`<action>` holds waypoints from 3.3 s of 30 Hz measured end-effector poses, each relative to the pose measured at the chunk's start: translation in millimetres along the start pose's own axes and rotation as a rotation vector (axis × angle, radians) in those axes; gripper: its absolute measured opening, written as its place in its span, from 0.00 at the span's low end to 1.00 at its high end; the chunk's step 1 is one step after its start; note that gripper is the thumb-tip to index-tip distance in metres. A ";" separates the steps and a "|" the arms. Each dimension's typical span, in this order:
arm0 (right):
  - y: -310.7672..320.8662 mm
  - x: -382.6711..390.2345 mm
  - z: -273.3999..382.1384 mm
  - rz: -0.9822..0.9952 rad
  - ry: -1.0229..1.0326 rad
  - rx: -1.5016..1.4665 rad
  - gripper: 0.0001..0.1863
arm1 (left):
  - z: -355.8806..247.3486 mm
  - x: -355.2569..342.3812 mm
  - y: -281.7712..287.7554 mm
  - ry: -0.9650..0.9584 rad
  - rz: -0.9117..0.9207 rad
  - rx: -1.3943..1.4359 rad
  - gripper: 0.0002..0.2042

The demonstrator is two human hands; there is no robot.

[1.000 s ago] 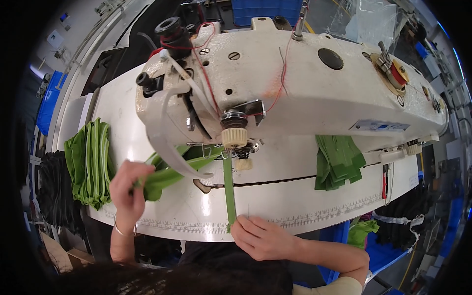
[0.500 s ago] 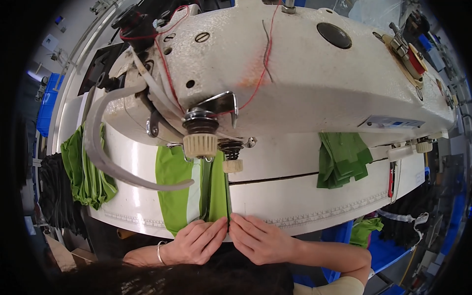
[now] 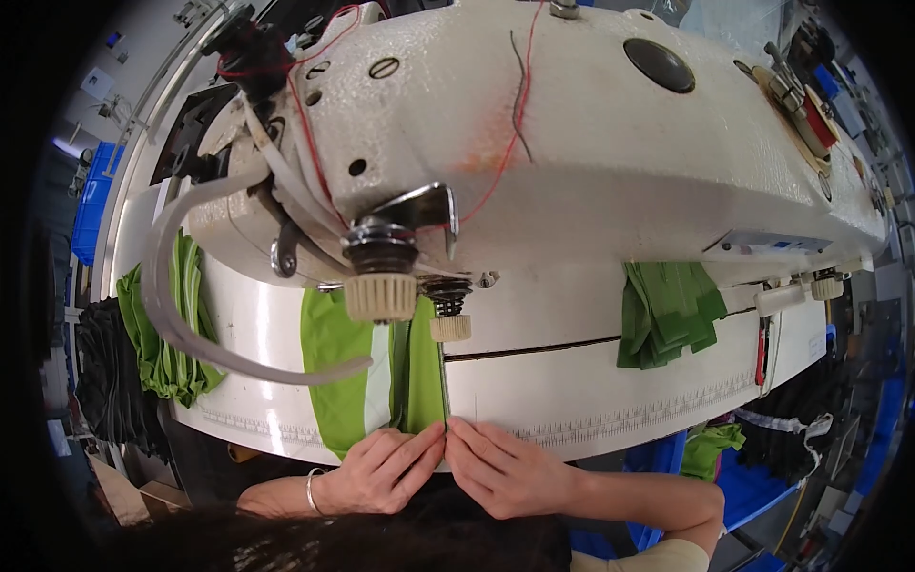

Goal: Sewing pieces of green fabric using an industrial sewing machine.

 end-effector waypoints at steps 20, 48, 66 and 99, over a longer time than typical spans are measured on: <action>-36.6 -21.2 -109.2 -0.029 -0.403 -0.450 0.07 | 105.8 -31.5 -28.8 0.165 -0.030 0.217 0.15; -21.3 -24.2 -99.8 -0.181 -0.193 -0.038 0.06 | 103.9 -3.7 -51.6 0.228 -0.062 0.297 0.18; -25.6 -22.1 -100.6 -0.040 -0.216 -0.029 0.07 | 101.2 -22.5 -25.9 0.189 0.082 0.216 0.17; 2.6 -38.4 -84.1 0.050 -0.794 -0.881 0.16 | 107.3 -45.7 21.3 0.199 -0.037 -0.151 0.09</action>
Point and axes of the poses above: each hand's wrist, its own x-axis away from the middle knuckle, its own y-axis out of the back of the hand, z = x × y, the point moved 6 cm from there along -x, towards the middle knuckle, and after that the axes turned 6 degrees about -x, right-handed, at the moved point
